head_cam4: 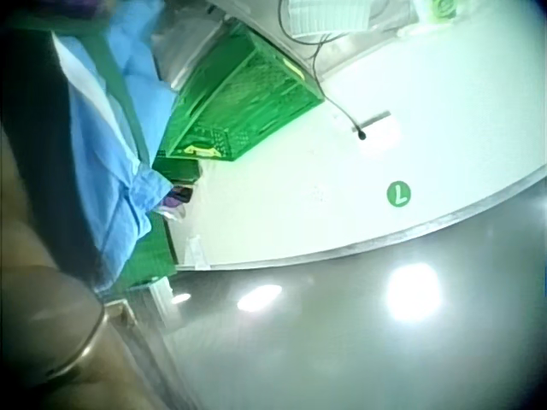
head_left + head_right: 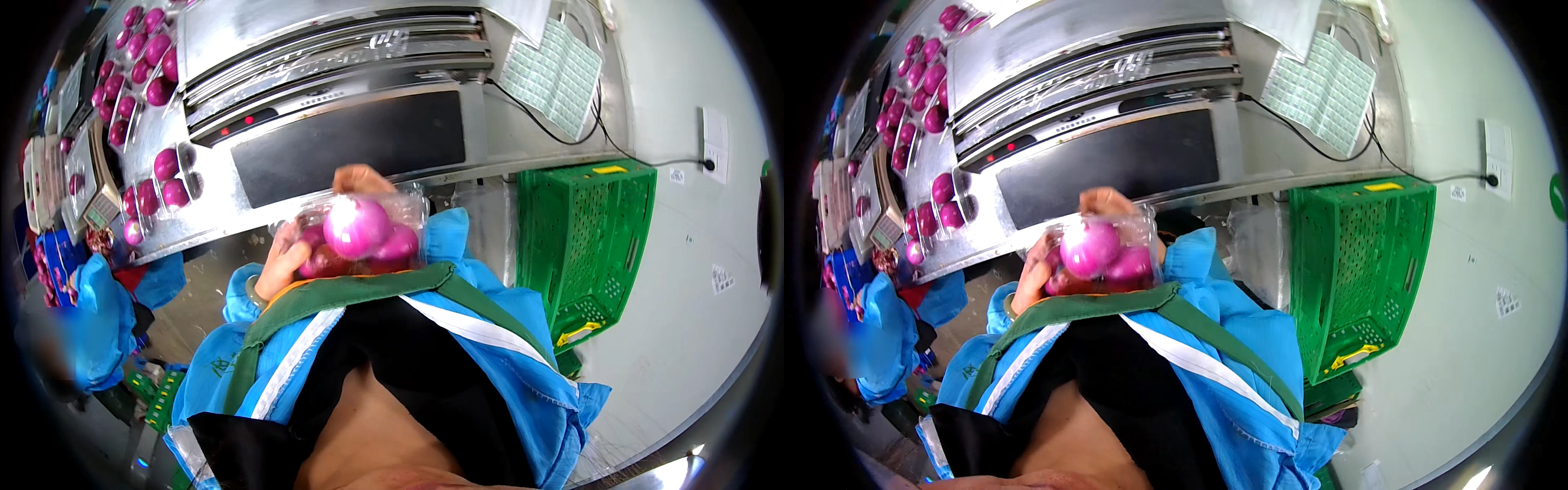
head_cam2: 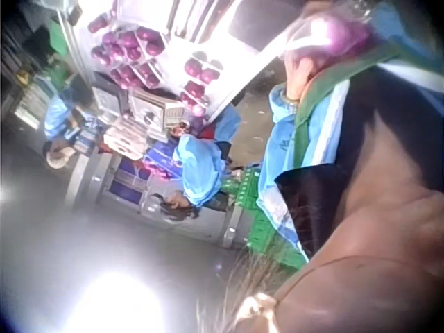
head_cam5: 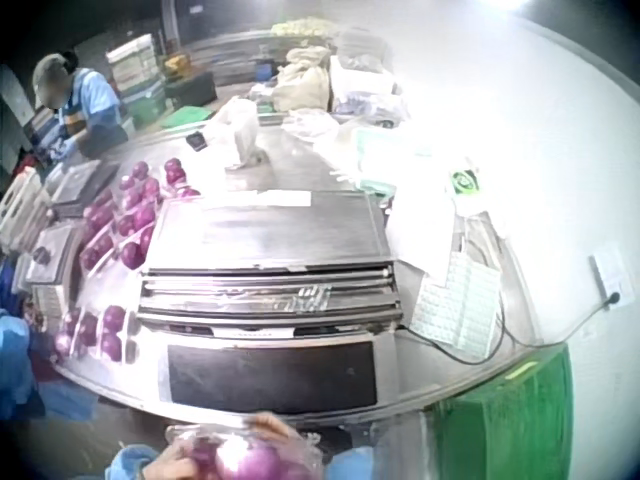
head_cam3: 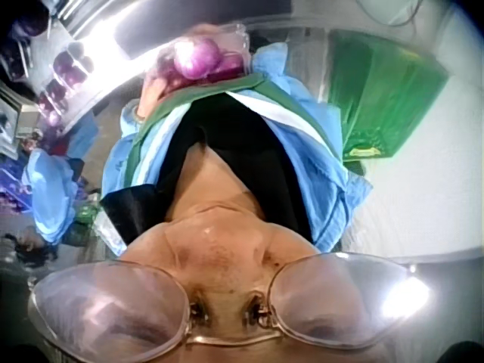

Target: The person repeatedly picks red onions from a green crate, places them into clear plastic bags on a metal table, and seals them using a vacuum sealer. After sealing, the person places the packaged onions back into the crate and applies a label to the package.

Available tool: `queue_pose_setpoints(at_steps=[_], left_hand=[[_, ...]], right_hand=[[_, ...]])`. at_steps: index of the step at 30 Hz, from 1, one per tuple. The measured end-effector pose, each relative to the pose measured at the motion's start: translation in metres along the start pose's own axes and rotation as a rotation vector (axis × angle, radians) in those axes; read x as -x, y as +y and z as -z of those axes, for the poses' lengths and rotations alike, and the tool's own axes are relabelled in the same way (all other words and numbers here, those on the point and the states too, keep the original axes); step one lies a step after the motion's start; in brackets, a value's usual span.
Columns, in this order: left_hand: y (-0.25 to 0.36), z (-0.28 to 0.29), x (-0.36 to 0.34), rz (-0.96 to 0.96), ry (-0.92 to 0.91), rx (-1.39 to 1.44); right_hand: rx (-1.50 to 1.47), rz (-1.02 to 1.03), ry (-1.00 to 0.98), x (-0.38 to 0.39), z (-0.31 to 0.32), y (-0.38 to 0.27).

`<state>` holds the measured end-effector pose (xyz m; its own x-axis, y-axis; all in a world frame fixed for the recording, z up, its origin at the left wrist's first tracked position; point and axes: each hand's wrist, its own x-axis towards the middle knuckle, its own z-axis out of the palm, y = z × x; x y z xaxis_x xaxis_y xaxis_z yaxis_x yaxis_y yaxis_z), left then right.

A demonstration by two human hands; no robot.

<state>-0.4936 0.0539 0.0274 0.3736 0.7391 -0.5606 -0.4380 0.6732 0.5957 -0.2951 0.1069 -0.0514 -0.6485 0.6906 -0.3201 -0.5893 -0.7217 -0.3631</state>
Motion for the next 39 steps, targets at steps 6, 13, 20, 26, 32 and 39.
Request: queue_pose_setpoints(at_steps=[6, 13, 20, 26, 32, 39], left_hand=[[-0.006, -0.052, -0.063, -0.082, -0.003, 0.174], [-0.047, -0.177, -0.148, -0.108, -0.434, -0.277], [-0.082, -0.207, -0.190, 0.184, -0.511, -0.514], [-0.081, -0.177, -0.198, 0.194, -0.283, -0.681], [-0.061, -0.140, -0.176, 0.150, -0.160, -0.852], [-0.056, -0.039, -0.104, -0.216, 0.332, -0.398]], right_hand=[[-0.131, 0.464, -0.067, 0.062, -0.012, -0.070], [0.048, 0.938, 0.447, 0.152, 0.054, -0.117], [-0.031, 1.146, 1.110, 0.335, 0.233, -0.242], [0.148, 1.026, 1.290, 0.363, 0.445, -0.316], [-0.025, 0.566, 0.930, 0.324, 0.443, -0.324], [1.501, 1.433, 1.672, 0.224, 0.254, -0.372]])
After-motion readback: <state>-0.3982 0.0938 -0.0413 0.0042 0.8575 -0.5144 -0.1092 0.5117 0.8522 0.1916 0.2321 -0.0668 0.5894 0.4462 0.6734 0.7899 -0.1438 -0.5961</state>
